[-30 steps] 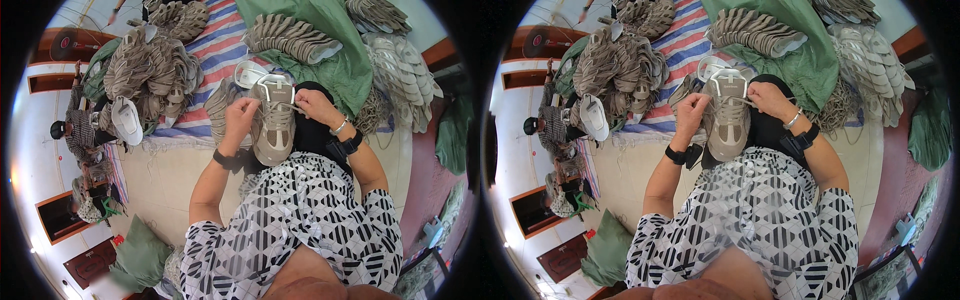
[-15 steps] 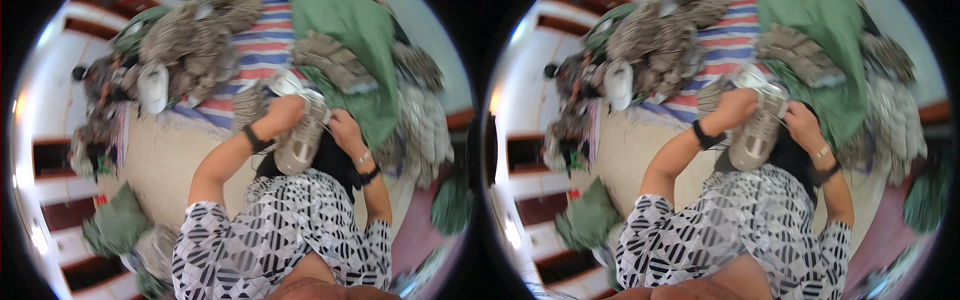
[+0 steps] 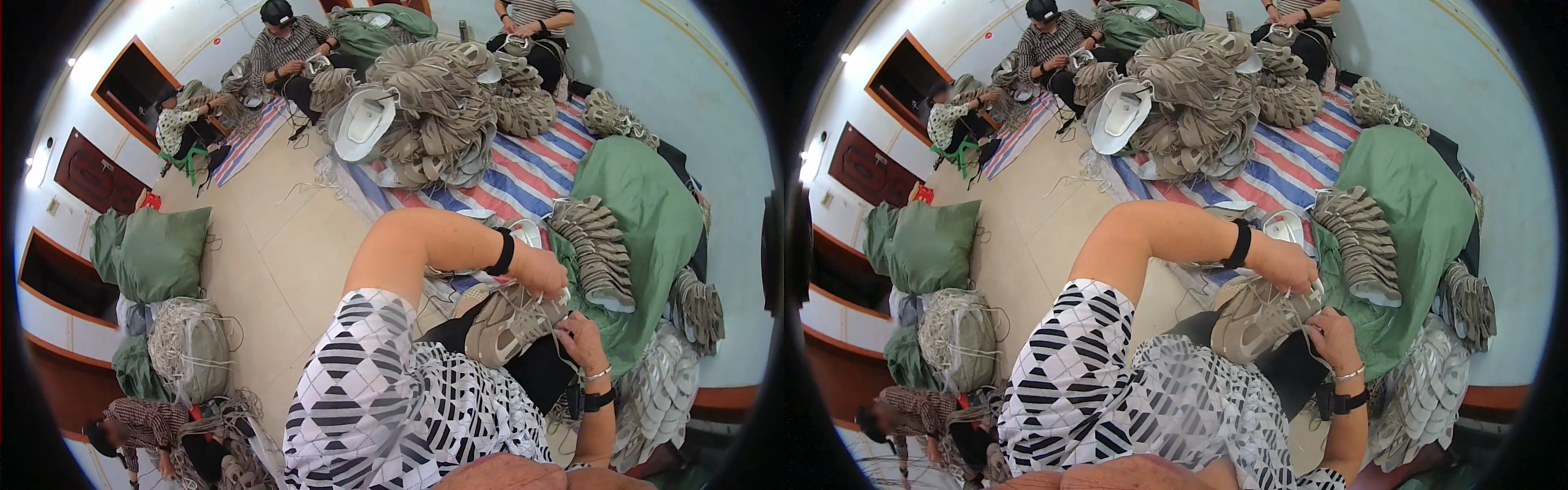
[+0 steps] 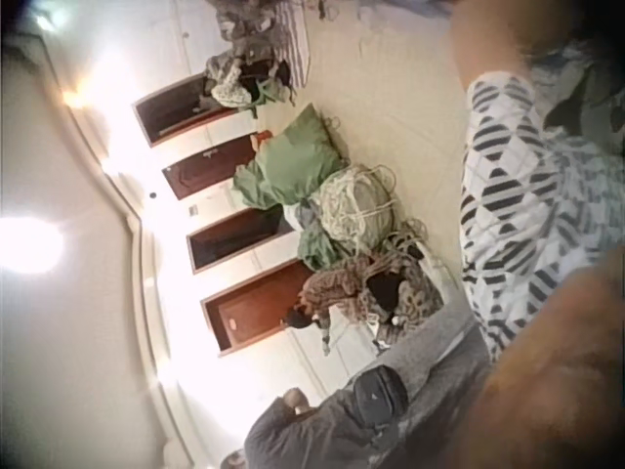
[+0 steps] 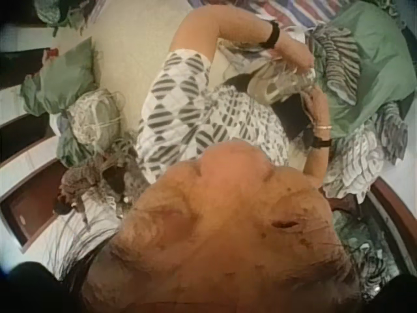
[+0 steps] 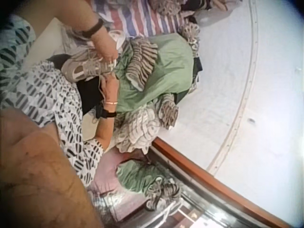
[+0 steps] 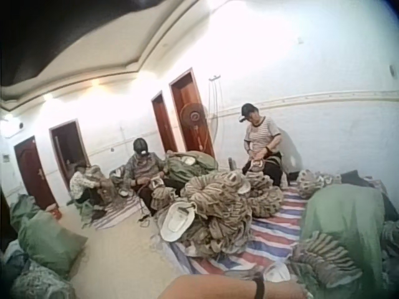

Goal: The person threads a beige shoelace through the eyelets of a beige sneaker, pulling the lace tight and adjusting the loops. They briefly inspect the inside of the shoe before continuing to lace it up.

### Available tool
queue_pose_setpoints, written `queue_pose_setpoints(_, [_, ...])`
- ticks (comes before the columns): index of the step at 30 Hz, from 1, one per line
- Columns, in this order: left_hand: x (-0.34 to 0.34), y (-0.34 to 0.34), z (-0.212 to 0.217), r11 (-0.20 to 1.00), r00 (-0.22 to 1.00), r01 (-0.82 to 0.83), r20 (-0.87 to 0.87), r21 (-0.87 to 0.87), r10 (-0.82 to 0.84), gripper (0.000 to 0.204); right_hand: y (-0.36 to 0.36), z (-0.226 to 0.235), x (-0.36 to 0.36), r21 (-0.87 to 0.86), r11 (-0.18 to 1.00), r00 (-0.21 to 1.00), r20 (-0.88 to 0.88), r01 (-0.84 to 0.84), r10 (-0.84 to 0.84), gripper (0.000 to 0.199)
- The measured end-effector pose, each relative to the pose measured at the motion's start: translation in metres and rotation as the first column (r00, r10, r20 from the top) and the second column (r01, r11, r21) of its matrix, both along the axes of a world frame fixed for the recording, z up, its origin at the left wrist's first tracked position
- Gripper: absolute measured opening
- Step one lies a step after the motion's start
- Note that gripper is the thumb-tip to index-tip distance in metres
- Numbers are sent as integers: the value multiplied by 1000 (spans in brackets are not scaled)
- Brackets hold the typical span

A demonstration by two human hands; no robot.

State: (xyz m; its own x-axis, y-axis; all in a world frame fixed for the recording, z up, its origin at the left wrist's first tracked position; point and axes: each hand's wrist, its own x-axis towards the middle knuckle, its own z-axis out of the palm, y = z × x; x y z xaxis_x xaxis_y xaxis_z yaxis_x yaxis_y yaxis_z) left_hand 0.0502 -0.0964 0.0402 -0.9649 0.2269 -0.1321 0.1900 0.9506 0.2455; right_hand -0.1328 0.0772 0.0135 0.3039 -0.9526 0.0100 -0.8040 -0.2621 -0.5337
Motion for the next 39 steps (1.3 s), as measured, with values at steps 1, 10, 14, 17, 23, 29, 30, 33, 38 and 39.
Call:
queue_pose_setpoints(1, [1,-2,-4,999,998,39,-43,30,-37,23,-4,-1,-4,48,999,999,39,-2,0,15])
queue_pose_setpoints(10, [-9,26,-32,953,949,-302,-92,1,301,22,-2,-29,16,-131,973,974,153,189,-168,10])
queue_pose_setpoints(14, [-30,34,-14,691,637,-529,-308,493,707,18,-17,27,30,404,826,513,649,394,-562,7])
queue_pose_setpoints(17, [-37,46,60,613,299,-235,-545,754,784,14,-24,82,26,165,900,400,853,404,-335,13])
queue_pose_setpoints(23, [-18,72,111,646,419,10,-590,763,690,12,10,115,64,-17,902,421,888,431,-184,10])
queue_pose_setpoints(29, [-4,63,48,350,931,-82,-54,933,361,48,33,120,61,21,948,513,837,317,-191,23])
queue_pose_setpoints(30, [0,65,43,291,955,-118,28,950,296,49,33,121,58,29,953,539,819,302,-196,25])
queue_pose_setpoints(33, [12,69,30,79,955,-265,250,961,159,49,40,109,49,-14,964,579,802,265,-147,22])
queue_pose_setpoints(38, [7,59,18,107,963,-252,239,962,121,40,33,127,61,-451,893,946,284,-10,154,11])
queue_pose_setpoints(39, [6,58,17,109,971,-185,165,977,174,41,26,134,64,-547,832,974,121,-94,190,15])
